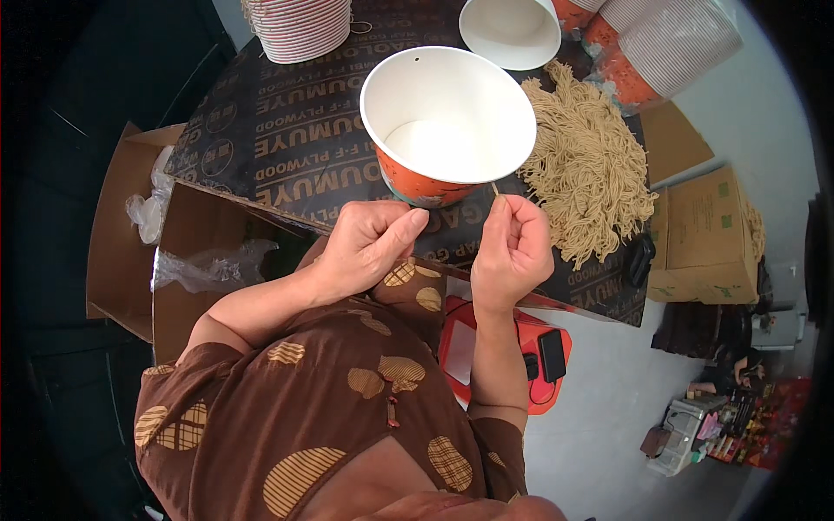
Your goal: Attaching rope handles to paper buckets in a manufacturing setting.
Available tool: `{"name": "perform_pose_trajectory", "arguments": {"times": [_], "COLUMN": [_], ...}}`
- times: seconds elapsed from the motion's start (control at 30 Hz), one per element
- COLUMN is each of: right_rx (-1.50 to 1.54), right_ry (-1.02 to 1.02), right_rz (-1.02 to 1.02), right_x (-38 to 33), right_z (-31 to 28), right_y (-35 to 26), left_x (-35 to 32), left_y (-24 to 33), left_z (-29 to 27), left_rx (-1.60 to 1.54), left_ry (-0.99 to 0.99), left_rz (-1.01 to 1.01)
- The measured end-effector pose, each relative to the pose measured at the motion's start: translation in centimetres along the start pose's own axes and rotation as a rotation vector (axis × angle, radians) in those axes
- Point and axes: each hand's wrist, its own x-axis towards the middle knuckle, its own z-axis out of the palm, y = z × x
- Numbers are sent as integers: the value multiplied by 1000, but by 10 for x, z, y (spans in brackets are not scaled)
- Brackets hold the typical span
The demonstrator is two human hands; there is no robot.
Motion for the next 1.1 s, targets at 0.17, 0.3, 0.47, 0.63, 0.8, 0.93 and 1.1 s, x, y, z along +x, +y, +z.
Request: {"name": "perform_pose_trajectory", "arguments": {"times": [0.17,0.3,0.47,0.63,0.8,0.93,1.1], "right_rx": [-40,-66,-49,-51,71,-29,-90], "right_ry": [-3,-6,-6,-12,21,9,17], "right_rz": [-22,-19,-30,-44,-15,-23,-31], "right_x": [2,3,6,8,7,8,10], "right_z": [1,3,7,11,11,13,11], "right_y": [1,3,3,8,14,7,9], "left_x": [0,-1,-3,15,68,100,112], "left_y": [2,1,13,46,72,59,65], "left_z": [-1,-3,-6,-27,-34,-24,-15], "left_rx": [5,18,56,275,670,787,664], "left_ry": [-11,-25,-56,-39,-37,-341,-509], "left_rz": [7,15,78,485,544,266,124]}}
